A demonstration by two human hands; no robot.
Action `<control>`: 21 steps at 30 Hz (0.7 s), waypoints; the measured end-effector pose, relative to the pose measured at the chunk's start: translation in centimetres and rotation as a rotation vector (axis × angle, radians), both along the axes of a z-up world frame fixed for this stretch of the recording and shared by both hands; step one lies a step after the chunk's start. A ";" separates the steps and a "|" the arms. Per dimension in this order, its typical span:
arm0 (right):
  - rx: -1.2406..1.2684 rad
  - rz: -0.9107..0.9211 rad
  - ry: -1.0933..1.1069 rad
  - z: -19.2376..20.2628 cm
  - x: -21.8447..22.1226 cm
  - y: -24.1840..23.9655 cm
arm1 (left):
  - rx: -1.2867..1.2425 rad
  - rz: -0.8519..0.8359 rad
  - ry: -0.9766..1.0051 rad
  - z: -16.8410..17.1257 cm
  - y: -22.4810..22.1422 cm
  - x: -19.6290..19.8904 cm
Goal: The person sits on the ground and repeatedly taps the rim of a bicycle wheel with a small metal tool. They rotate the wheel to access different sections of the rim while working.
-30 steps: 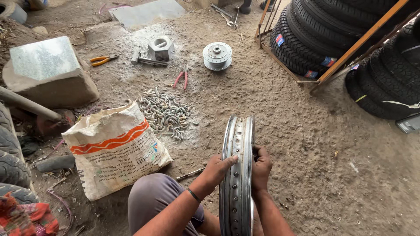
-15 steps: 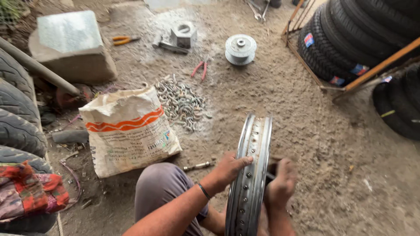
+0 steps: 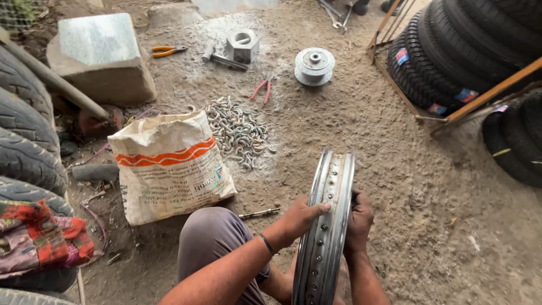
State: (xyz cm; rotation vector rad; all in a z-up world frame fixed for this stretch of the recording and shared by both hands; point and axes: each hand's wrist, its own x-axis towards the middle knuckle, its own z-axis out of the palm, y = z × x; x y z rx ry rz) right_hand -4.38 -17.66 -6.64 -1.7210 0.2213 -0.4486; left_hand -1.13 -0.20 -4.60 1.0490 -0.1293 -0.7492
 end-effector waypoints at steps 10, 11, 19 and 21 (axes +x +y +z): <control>0.657 -0.077 0.244 -0.2 -8.4 1.8 | 0.009 0.022 0.027 -0.9 0.0 0.1; 0.629 -0.080 0.208 -0.6 -8.5 2.1 | 0.035 0.030 0.012 -0.8 0.1 0.2; 0.682 0.038 0.185 1.0 -8.3 1.3 | 0.059 0.025 -0.045 -0.4 -0.2 0.8; 0.688 0.018 0.195 1.1 -8.4 1.3 | 0.113 0.039 -0.132 -0.5 -0.3 0.9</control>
